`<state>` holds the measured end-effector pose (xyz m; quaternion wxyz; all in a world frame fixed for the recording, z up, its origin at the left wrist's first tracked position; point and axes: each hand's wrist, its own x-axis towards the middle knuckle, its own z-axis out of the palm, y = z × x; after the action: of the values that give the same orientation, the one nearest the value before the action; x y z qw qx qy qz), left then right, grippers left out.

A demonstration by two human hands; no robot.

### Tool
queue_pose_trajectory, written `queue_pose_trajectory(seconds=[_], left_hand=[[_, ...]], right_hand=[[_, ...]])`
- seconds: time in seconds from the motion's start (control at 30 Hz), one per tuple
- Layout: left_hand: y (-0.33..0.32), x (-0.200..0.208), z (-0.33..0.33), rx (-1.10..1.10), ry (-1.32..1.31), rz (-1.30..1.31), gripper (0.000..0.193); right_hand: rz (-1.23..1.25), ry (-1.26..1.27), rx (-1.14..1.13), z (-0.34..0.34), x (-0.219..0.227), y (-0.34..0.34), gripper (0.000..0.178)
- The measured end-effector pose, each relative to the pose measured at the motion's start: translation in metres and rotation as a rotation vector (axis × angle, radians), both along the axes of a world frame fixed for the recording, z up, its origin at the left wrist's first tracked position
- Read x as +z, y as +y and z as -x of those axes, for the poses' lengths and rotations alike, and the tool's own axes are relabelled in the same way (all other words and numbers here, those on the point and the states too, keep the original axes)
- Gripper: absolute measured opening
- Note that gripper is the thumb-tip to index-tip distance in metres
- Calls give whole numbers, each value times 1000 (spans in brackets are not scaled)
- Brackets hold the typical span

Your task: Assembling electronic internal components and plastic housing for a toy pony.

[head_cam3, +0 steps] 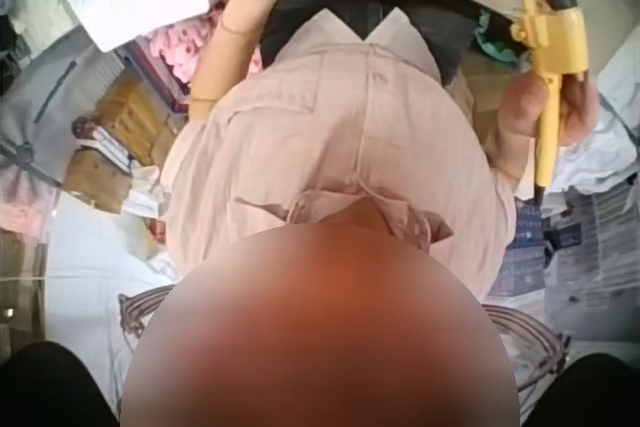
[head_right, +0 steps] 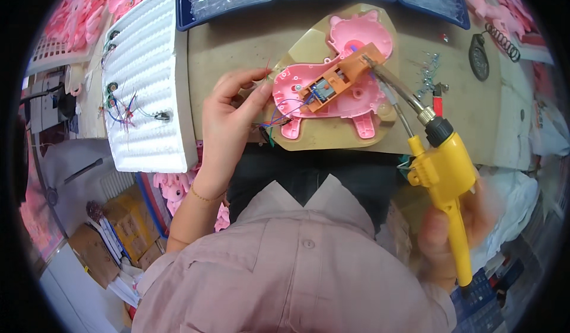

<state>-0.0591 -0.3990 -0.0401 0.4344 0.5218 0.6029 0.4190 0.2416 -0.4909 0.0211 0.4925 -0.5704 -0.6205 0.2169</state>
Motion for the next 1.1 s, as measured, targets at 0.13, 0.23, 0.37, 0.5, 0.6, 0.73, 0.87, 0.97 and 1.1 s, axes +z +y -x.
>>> queue_pose_trajectory(seconds=[0.13,0.23,0.37,0.5,0.6,0.73,0.87,0.97,1.1], left_hand=[[11,13,-6,-72,202,-134,15],[14,20,0,-22,-16,-75,13],[-3,53,-1,64,-60,-207,11],[18,74,-10,-319,210,-310,17],[18,79,-27,-469,227,-464,38],[15,69,-41,-510,208,-638,49],[12,60,-46,-481,255,-652,35],[16,57,-44,-459,286,-681,26],[17,62,-36,-507,297,-575,19]], right_hand=[[-68,-1,-124,-3,-5,1,58],[-79,114,-100,-6,-15,2,55],[-105,89,-33,-4,-11,5,62],[75,268,24,6,-3,16,63],[191,411,94,36,-2,37,52],[111,557,232,76,-3,58,37],[172,562,260,82,4,69,43],[148,522,218,81,10,74,41],[180,594,136,79,11,72,40]])
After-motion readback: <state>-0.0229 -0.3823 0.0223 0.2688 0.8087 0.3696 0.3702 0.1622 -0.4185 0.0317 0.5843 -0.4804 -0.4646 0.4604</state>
